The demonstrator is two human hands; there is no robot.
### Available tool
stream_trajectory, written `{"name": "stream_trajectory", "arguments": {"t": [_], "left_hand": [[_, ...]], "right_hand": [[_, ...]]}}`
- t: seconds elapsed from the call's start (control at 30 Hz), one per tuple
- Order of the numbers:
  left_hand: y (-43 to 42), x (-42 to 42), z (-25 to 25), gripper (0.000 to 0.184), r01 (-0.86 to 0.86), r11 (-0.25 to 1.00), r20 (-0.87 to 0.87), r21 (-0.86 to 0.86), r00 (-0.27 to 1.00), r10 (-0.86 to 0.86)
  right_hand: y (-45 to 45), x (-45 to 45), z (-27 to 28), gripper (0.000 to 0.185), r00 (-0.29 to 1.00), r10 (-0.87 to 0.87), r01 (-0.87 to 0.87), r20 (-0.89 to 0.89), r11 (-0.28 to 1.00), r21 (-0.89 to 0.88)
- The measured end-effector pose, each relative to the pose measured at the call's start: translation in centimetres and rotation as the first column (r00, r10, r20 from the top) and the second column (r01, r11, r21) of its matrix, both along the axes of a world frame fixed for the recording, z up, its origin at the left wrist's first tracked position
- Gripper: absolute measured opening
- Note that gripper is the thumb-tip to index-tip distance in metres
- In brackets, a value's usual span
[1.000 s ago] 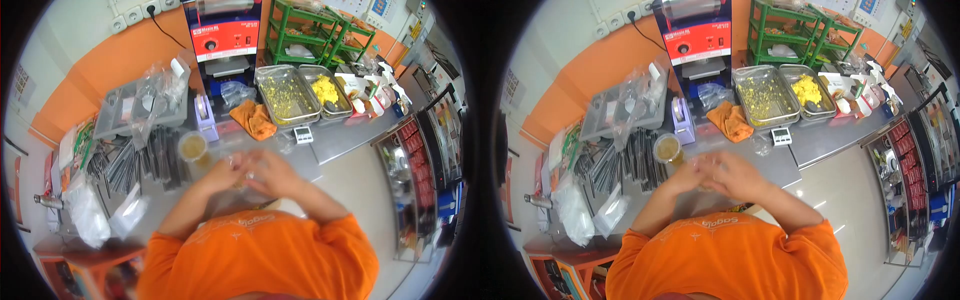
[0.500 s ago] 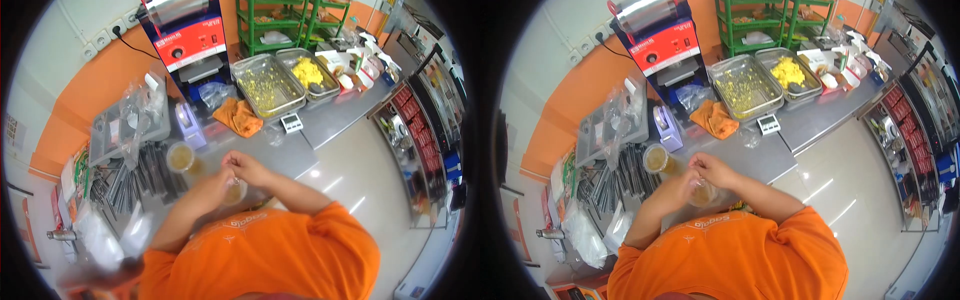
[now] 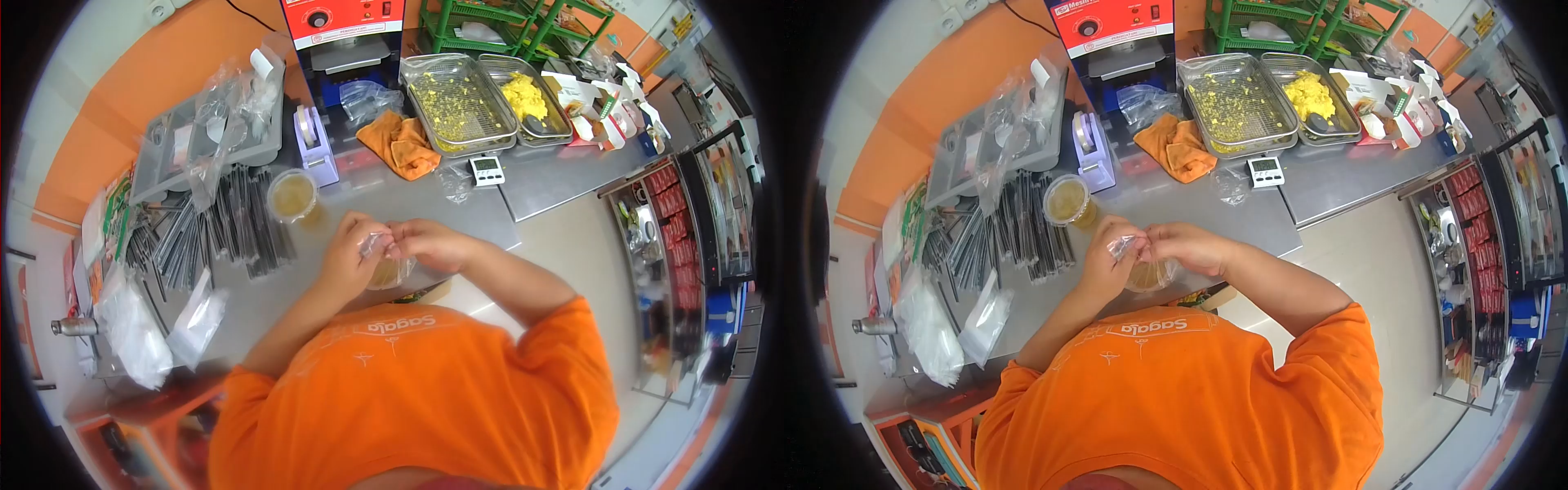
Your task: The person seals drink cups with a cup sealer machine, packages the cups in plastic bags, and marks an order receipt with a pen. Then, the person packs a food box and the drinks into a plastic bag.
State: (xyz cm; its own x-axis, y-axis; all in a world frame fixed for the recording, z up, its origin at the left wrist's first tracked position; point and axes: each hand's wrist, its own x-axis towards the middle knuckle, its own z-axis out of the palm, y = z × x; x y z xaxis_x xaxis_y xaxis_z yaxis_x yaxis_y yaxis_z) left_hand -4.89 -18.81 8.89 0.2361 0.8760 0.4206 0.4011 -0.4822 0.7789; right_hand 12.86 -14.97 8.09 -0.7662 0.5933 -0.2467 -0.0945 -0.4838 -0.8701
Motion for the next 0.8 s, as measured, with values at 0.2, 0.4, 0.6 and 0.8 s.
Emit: {"name": "stream_trajectory", "arguments": {"t": [0.2,0.4,0.6,0.8], "left_hand": [[-0.2,0.6,-2.5,0.009,0.134,0.979,0.219,-0.155,0.971,-0.098],[-0.8,1.8,-2.9,0.01,0.08,0.996,0.222,-0.048,0.973,-0.068],[-1.1,2.8,-3.4,0.013,0.1,0.969,0.387,-0.227,0.922,-0.004],[-1.0,2.9,-4.2,0.013,-0.01,0.998,0.184,0.058,0.983,-0.001]], "right_hand": [[-1.6,0.4,2.2,0.023,0.912,-0.09,-0.098,0.4,0.9,0.426],[-1.7,1.2,-1.5,0.018,0.993,-0.11,0.104,-0.031,0.985,-0.137],[-1.4,2.1,-1.5,0.014,0.994,-0.042,0.023,-0.102,0.984,-0.176],[-2.4,2.0,0.3,0.016,0.94,-0.177,-0.074,0.291,0.729,0.68]]}}
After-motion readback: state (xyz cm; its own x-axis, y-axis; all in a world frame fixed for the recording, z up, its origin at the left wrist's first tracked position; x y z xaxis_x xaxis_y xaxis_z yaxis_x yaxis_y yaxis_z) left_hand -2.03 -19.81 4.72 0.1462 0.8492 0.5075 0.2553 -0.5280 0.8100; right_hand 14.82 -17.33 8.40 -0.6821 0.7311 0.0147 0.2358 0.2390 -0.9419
